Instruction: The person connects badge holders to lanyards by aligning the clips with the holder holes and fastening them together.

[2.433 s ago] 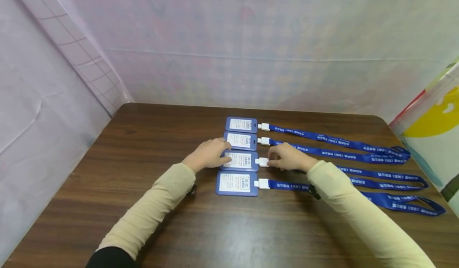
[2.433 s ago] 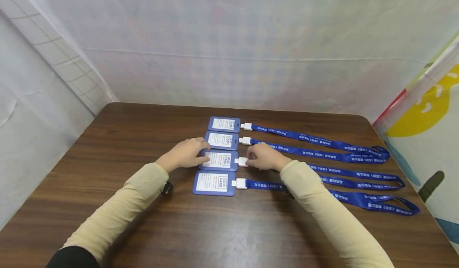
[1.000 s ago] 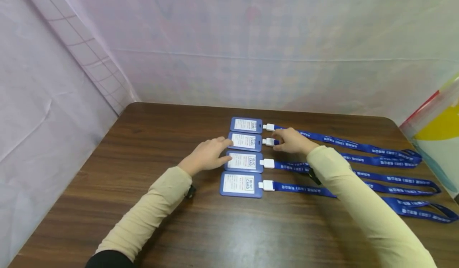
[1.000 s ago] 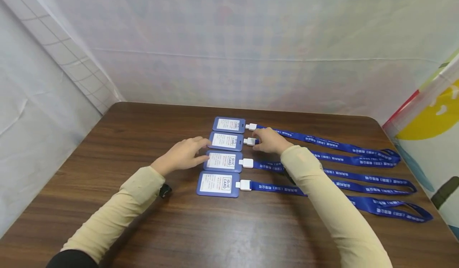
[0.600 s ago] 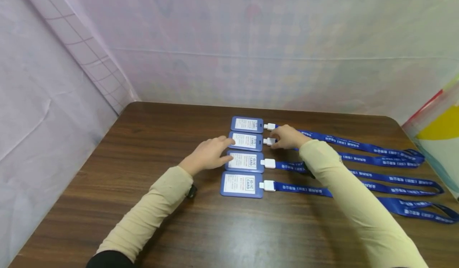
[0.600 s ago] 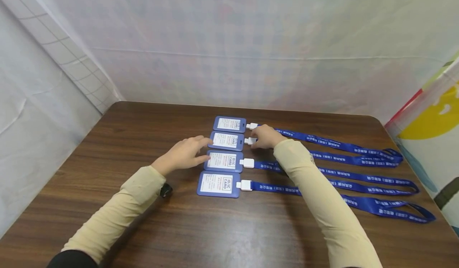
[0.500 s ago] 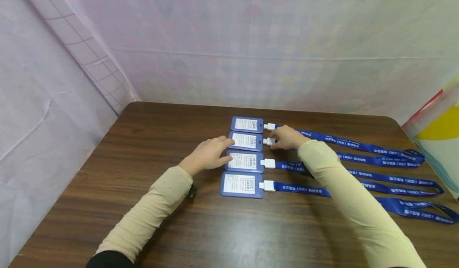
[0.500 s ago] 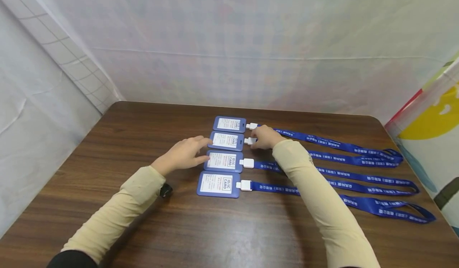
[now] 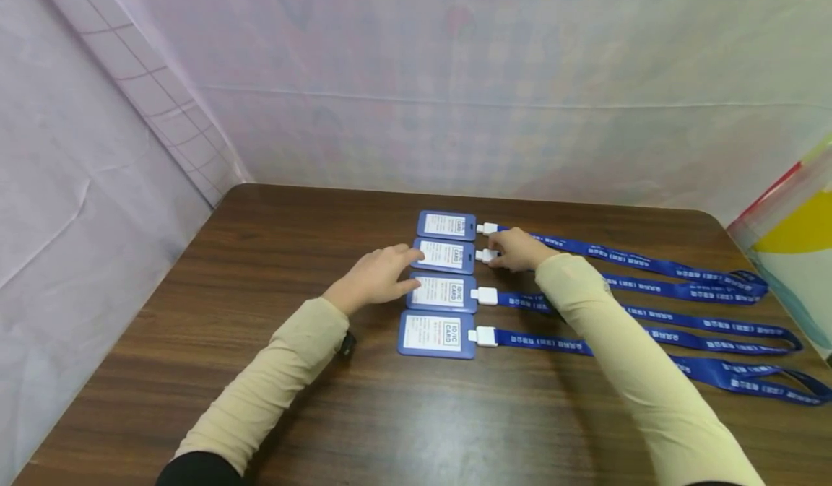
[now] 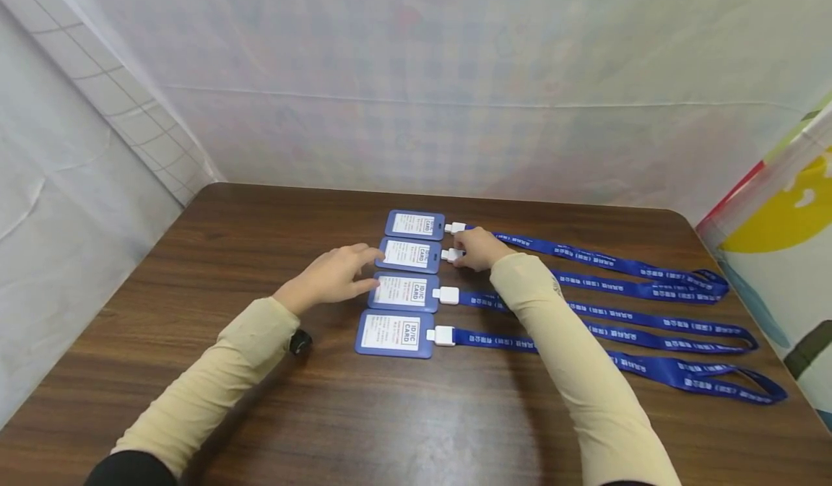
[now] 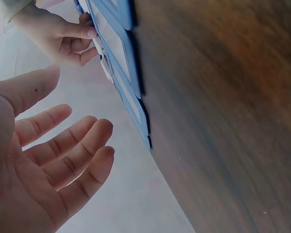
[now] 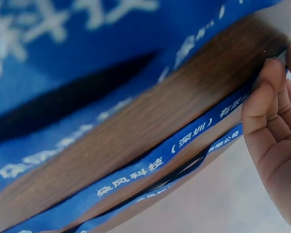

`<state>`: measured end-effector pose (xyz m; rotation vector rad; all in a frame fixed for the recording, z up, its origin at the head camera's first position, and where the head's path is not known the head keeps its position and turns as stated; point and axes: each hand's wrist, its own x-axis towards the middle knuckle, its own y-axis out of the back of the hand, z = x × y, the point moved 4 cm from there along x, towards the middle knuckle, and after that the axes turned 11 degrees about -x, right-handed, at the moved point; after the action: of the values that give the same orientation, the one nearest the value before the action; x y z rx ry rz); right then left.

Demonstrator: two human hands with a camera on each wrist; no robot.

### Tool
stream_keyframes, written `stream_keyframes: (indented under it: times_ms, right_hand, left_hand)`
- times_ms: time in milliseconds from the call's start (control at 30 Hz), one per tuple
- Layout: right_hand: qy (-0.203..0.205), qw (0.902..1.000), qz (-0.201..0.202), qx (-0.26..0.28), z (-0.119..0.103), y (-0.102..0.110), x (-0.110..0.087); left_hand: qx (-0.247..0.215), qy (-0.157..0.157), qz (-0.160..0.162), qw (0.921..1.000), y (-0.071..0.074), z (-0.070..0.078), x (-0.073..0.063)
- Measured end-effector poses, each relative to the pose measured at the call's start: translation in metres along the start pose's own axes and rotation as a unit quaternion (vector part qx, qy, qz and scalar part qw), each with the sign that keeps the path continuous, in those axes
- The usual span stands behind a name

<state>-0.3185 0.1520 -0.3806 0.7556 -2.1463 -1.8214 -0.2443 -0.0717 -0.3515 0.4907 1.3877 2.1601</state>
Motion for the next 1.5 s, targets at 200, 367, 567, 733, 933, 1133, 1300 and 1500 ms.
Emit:
stream_keyframes:
  times_ms: [200,367,567,733,933,1133,1300,1500]
  right_hand:
    - [-0.005,0.9999,-0.015,0.004,-0.003,-0.002,0.003]
    - [-0.008,0.9999,-0.014,0.003,-0.004,-0.001,0.003]
    - [-0.006,0.9999,-0.008,-0.007,-0.004,0.0,0.001]
    - [-0.016,0.9997,-0.015,-0.007,-0.003,-0.001,0.001]
    - [-0.018,0.9997,-0.018,-0.002,-0.002,-0.004,0.003]
    - [-0.03,0.9989,-0.031,-0.015,0.002,-0.007,0.008]
    - [-0.039,0.9982,-0.041,-0.018,0.005,-0.01,0.011]
    - [-0.036,0.9985,-0.035,-0.021,0.006,-0.01,0.011]
  left_hand:
    - [-0.009,0.011,-0.003,0.9999,0.002,-0.007,0.004]
    - [-0.018,0.032,0.005,0.9993,0.006,-0.012,0.012]
    - [-0.028,0.039,0.006,0.9988,0.009,-0.016,0.021]
    - [-0.021,0.045,0.001,0.9988,0.008,-0.02,0.027]
    - [-0.005,0.058,-0.01,0.9982,0.007,-0.024,0.037]
    - [-0.014,0.072,-0.031,0.9968,0.005,-0.025,0.049]
    - [-0.023,0.078,-0.05,0.9954,0.001,-0.027,0.057]
    - [-0.026,0.073,-0.068,0.9946,-0.003,-0.032,0.064]
